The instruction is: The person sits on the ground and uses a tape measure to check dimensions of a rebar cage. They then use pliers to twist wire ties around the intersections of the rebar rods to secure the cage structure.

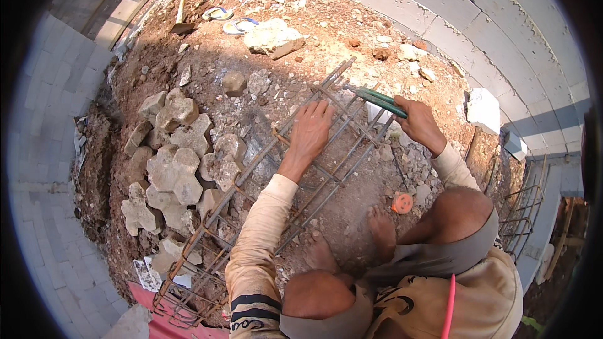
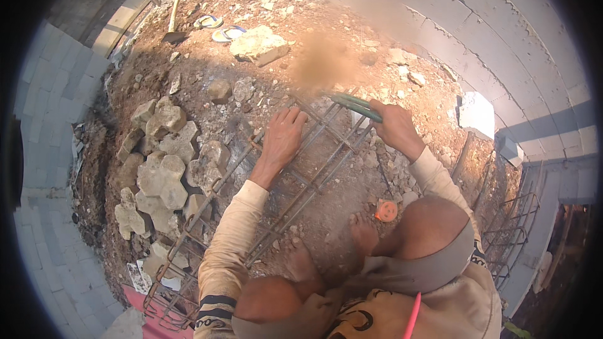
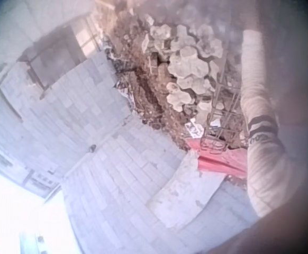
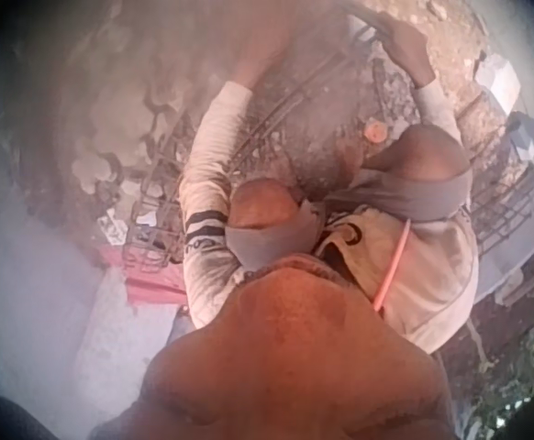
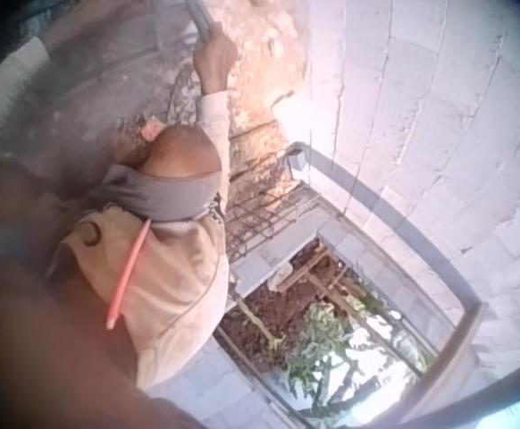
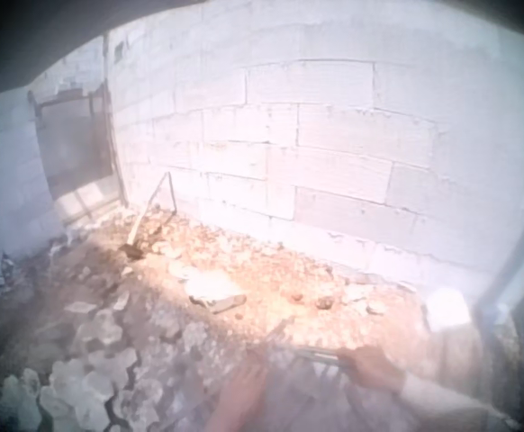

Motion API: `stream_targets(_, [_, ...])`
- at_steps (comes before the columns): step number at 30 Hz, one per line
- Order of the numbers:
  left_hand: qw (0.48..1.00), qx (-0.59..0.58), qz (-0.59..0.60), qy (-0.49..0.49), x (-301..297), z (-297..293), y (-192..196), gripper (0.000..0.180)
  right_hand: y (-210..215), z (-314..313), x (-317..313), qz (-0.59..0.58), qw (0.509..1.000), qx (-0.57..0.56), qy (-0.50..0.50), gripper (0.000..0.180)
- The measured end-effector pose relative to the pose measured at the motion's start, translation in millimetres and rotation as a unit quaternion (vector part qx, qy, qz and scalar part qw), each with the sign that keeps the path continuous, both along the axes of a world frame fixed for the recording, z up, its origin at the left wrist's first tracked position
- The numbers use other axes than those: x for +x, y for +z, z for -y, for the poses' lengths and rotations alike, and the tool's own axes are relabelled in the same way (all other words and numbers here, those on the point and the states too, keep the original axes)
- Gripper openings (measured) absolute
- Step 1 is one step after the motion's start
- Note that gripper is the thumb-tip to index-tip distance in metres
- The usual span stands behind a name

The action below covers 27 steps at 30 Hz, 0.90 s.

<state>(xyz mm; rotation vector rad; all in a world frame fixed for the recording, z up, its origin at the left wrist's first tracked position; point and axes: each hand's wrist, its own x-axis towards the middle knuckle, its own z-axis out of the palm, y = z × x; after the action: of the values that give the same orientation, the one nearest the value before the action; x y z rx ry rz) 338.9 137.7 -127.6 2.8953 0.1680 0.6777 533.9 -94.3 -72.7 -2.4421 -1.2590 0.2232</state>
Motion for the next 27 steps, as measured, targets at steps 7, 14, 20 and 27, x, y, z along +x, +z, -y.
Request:
stream_targets(7, [0.993,0.067,-0.102,0.006,19.3,0.7,-18.9,0.019,21.2,26.2,-22.6,-0.128,0.989,-0.016,-0.079,0.024])
stream_targets(14, [0.999,0.013,-0.029,-0.043,-9.2,-6.2,-12.6,0.027,11.3,70.7,-35.0,-0.176,0.969,0.003,-0.173,0.025])
stream_targets(20, [0.996,-0.039,-0.05,-0.06,-28.5,-7.8,5.5,0.029,-3.5,101.1,-42.1,-0.211,0.954,0.05,-0.207,0.023])
stream_targets(27, [0.987,-0.152,-0.047,0.022,-23.6,1.0,0.1,0.022,-25.2,116.4,-51.0,-0.202,0.958,0.053,-0.198,0.022])
